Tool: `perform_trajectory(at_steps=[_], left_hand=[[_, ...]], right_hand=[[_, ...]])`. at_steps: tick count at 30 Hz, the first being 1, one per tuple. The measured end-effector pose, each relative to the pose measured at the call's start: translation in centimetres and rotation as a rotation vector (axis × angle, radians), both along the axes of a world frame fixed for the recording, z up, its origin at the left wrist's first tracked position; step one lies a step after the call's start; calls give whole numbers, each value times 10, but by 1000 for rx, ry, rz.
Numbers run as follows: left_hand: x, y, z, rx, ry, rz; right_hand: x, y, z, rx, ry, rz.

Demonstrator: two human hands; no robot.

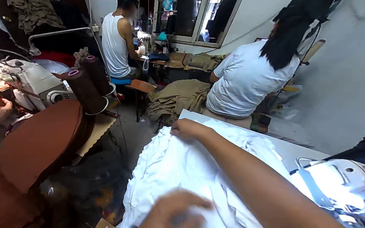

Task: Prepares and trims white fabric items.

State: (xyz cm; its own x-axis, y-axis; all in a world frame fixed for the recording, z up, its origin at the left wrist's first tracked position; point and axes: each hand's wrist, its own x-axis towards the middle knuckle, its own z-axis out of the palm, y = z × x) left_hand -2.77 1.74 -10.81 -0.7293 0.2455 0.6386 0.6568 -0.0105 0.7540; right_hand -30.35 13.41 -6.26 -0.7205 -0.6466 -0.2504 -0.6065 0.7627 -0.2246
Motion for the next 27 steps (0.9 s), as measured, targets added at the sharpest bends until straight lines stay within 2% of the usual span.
perform_trajectory(at_steps=[1, 2, 4, 6, 10, 13, 16, 19, 22, 25, 27], left_hand=[[-7, -17, -9, -119, -63, 287], [-12, -27, -19, -210, -135, 489], [-13, -31, -35, -274, -274, 628], [-4, -24, -44, -317, -353, 589], [11, 2, -30, -413, -144, 588], [26, 37, -1, -459, 47, 326], [36, 80, 7, -517, 203, 135], [32, 99, -6, -530, 228, 229], [23, 87, -18, -381, 109, 259], [25, 60, -38, -55, -84, 353], [34, 45, -39, 168, -399, 538]], right_hand=[[-1, 5, -1, -17, -6, 4], [-1, 8, 0, -38, -15, 9], [-2, 13, 3, -79, -17, 11], [-2, 16, 9, -108, 14, 25], [16, 35, 44, -75, 236, 152], [85, 63, 98, -118, 194, 72], [151, 128, 115, -334, 273, 66], [219, 198, 94, -497, 383, -152], [275, 255, 35, -672, 399, -555], [306, 269, -28, -723, 198, -903], [313, 262, -51, -776, -42, -1010]])
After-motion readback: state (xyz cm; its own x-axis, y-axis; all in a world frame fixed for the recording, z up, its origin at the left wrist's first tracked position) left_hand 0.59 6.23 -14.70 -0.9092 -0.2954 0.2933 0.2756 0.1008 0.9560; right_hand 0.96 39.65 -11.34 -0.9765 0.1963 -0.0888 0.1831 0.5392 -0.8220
